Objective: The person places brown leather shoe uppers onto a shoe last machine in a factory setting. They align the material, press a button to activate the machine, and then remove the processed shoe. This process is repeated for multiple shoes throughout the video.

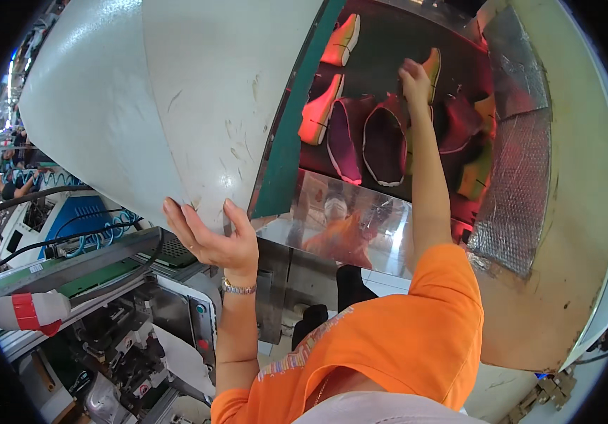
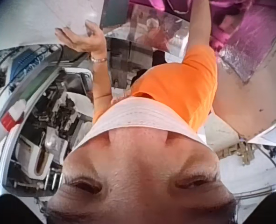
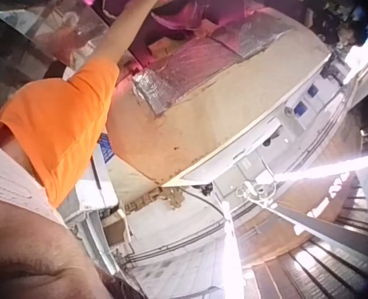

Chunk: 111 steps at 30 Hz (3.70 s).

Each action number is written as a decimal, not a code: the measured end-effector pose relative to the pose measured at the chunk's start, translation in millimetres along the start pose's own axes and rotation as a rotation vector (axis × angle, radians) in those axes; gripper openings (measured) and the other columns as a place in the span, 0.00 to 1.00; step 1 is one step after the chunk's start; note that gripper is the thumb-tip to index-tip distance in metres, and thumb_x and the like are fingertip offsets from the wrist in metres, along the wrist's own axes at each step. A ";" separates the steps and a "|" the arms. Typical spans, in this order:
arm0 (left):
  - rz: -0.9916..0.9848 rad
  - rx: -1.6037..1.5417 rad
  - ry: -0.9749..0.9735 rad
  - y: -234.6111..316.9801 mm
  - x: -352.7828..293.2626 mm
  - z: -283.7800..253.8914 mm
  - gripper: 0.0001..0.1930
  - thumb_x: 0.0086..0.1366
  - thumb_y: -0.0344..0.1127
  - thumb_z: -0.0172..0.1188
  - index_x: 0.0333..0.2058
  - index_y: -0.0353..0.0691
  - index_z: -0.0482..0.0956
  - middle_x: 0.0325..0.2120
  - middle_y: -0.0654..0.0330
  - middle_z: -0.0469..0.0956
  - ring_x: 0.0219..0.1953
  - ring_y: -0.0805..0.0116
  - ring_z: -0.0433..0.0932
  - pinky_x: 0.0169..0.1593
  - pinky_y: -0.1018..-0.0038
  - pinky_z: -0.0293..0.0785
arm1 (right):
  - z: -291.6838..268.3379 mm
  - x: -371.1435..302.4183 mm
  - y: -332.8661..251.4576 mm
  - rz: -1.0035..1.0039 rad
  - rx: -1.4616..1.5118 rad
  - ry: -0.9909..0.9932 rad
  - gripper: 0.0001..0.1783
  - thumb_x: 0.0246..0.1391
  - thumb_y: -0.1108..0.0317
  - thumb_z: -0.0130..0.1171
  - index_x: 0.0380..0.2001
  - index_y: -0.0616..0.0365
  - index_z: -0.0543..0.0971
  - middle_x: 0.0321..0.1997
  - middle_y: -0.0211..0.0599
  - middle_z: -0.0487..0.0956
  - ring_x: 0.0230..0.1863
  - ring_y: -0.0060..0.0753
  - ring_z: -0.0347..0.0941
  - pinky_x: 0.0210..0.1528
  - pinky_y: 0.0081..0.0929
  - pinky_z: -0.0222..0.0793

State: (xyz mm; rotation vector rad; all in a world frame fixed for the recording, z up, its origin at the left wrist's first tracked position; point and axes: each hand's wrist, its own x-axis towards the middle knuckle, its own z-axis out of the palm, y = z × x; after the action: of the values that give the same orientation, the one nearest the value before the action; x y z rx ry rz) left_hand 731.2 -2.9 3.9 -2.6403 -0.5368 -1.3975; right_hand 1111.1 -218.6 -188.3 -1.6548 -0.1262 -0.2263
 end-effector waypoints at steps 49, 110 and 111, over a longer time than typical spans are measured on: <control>-1.473 -1.132 0.696 -79.4 -284.2 -552.4 0.28 0.52 0.26 0.52 0.54 0.32 0.60 0.41 0.51 0.74 0.42 0.64 0.75 0.47 0.71 0.72 | 110.0 -578.2 -364.4 -0.799 -0.184 -1.234 0.14 0.48 0.65 0.52 0.39 0.56 0.75 0.27 0.56 0.75 0.32 0.59 0.71 0.34 0.49 0.65; -0.697 -0.819 0.030 -333.2 -97.4 -565.1 0.16 0.61 0.34 0.55 0.48 0.38 0.68 0.33 0.70 0.72 0.35 0.83 0.68 0.37 0.84 0.65 | 290.4 -642.9 -576.6 0.083 0.927 -1.889 0.07 0.51 0.73 0.56 0.35 0.61 0.76 0.33 0.32 0.78 0.34 0.22 0.73 0.40 0.19 0.69; -0.760 -0.821 0.124 -347.0 -96.9 -556.1 0.15 0.61 0.34 0.56 0.46 0.39 0.68 0.33 0.69 0.72 0.34 0.83 0.68 0.37 0.84 0.65 | 300.3 -652.2 -583.6 0.115 0.907 -1.816 0.07 0.51 0.73 0.56 0.34 0.62 0.76 0.32 0.32 0.77 0.32 0.22 0.73 0.39 0.18 0.68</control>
State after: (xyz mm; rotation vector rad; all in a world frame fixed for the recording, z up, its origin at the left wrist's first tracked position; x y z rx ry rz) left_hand 124.1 153.9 218.2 -3.0273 -1.2771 -2.4049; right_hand 371.5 170.9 208.5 -0.4911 -1.2572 1.2975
